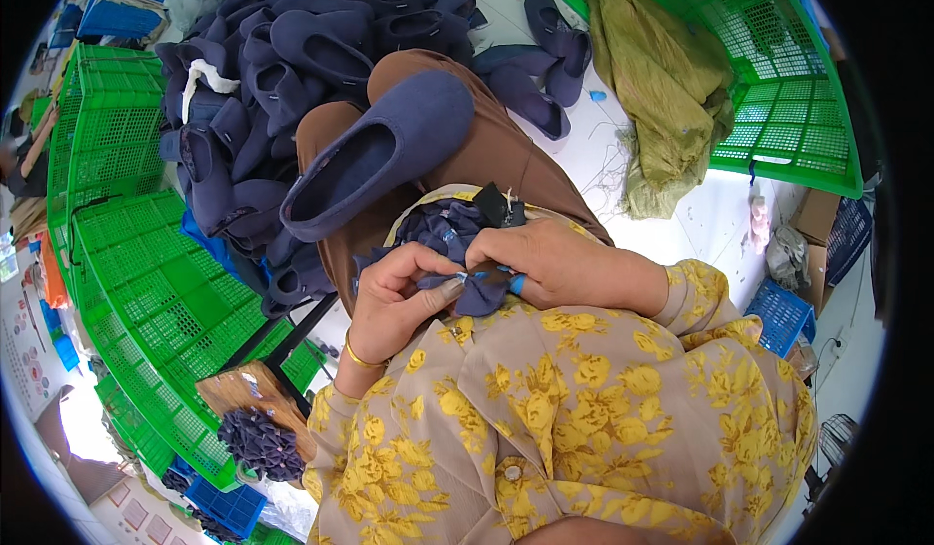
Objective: The person sits on the floor and uses a blue utility knife to trim excess fabric or threads from the edges of dark blue slip-on shoes. The person handles shoes one at a time, rotating them to access different edges, and places trimmed shoes aside.
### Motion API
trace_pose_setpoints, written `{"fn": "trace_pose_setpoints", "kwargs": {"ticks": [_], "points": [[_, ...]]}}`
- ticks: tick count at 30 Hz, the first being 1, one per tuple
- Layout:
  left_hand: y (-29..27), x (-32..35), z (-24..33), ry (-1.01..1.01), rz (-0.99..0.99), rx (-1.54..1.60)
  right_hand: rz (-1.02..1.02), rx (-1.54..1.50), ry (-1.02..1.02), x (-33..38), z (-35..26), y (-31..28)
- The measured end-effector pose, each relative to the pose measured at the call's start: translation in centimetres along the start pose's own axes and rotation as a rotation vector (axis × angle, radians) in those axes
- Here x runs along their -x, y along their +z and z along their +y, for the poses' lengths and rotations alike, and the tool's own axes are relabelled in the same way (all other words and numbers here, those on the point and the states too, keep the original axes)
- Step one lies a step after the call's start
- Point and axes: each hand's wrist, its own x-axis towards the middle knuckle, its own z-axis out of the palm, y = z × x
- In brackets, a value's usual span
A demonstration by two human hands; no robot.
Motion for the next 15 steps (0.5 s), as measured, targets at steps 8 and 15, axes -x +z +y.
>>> {"fn": "trace_pose_setpoints", "kwargs": {"ticks": [8, 15], "points": [[0.0, 0.0, -0.6, -0.005, 0.017, 0.117, 0.005, -0.111, 0.015, -0.1, -0.3, 0.1], [0.6, -0.2, -0.1, -0.046, 0.159, 0.148, 0.336, 0.031, -0.068, -1.0, -0.5, -2.1]]}}
